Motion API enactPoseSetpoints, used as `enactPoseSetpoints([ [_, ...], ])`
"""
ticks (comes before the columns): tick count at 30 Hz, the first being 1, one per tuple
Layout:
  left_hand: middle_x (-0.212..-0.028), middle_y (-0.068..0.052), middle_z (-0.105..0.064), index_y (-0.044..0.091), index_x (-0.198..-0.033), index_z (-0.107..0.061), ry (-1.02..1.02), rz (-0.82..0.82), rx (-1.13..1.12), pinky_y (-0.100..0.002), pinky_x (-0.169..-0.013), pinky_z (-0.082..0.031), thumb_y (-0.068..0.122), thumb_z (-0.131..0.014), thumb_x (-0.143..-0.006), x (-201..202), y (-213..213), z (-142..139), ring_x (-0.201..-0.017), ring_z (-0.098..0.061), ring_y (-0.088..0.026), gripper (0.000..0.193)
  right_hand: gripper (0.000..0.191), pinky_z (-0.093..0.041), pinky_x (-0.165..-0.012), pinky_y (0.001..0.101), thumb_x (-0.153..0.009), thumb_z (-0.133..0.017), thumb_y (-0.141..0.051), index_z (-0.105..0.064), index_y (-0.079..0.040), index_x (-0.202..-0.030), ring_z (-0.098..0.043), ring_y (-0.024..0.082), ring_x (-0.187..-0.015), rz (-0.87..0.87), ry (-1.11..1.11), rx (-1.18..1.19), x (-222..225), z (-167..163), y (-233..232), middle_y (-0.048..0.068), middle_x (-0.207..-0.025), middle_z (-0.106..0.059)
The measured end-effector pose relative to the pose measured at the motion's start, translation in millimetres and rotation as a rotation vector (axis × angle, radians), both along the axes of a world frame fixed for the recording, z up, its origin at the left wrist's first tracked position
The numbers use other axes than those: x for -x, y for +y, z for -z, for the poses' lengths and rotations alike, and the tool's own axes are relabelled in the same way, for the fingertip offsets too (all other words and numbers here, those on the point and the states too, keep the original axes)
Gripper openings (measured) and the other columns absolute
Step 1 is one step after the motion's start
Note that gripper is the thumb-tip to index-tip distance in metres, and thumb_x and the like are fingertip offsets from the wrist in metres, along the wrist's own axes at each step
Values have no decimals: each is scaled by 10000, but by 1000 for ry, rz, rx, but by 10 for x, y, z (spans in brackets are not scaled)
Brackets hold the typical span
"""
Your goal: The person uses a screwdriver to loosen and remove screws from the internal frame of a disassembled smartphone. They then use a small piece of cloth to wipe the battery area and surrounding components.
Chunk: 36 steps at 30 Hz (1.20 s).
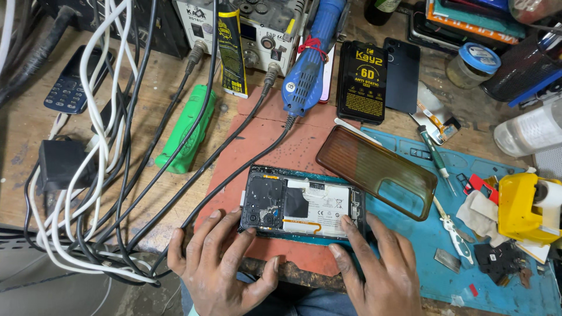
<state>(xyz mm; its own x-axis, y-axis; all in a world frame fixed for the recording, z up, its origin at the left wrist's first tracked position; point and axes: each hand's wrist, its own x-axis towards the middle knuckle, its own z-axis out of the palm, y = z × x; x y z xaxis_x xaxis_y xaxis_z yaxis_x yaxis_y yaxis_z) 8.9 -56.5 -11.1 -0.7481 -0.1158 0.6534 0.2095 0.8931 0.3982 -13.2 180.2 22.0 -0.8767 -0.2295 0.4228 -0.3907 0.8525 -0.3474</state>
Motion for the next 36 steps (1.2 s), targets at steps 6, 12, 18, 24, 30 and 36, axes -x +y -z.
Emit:
enactPoseSetpoints([
  [6,-1239,-71,-679,188,-1053,-687,13,4,12,-504,-1233,-115,576,-766,-782,6,-17,11,-1273,-569,-271,480,513,-499,-901,489,-798,-777,-300,-699,-90,-1259,-630,376,-1030,6,13,-33,9,-29,-21,263,-1274,-620],
  [12,-1275,-83,-670,144,-1178,-604,34,27,26,-518,-1235,-130,534,-765,-795,28,-57,19,-1288,-569,-278,571,598,-554,-903,456,-781,-819,-199,-621,8,-1306,-709,346,-1047,417,57,216,-224,-126,387,234,-1162,-708],
  [18,-1289,-82,-667,134,-1190,-581,11,6,-4,-501,-1240,-143,509,-798,-778,29,-34,-38,-1309,-569,-284,599,315,-560,-1030,370,-1116,-723,-141,-559,45,-1311,-701,196,-1077,448,100,433,-475,279,1495,200,-1161,-699],
  [24,-1337,-134,-611,119,-1254,-541,60,37,-46,-517,-1251,-146,468,-814,-763,23,27,-85,-1327,-549,-320,661,277,-537,-936,430,-1178,-640,-139,-613,121,-1273,-661,302,-1048,706,59,289,-427,536,2177,255,-1079,-681],
  [30,-1334,-173,-577,132,-1229,-530,154,119,-65,-568,-1239,-191,469,-815,-746,-14,303,-89,-1280,-558,-344,655,621,-525,-1015,490,-971,-888,-286,-591,159,-1286,-674,388,-1172,671,97,39,45,107,1924,313,-1166,-664],
  [36,-1209,-56,-674,169,-1142,-584,242,400,-33,-529,-1185,-323,423,-821,-854,-120,604,116,-1166,-668,-265,451,900,-523,-902,475,-869,-884,-239,-470,170,-1555,-699,381,-1041,788,81,-21,287,-214,1572,252,-1162,-735],
])
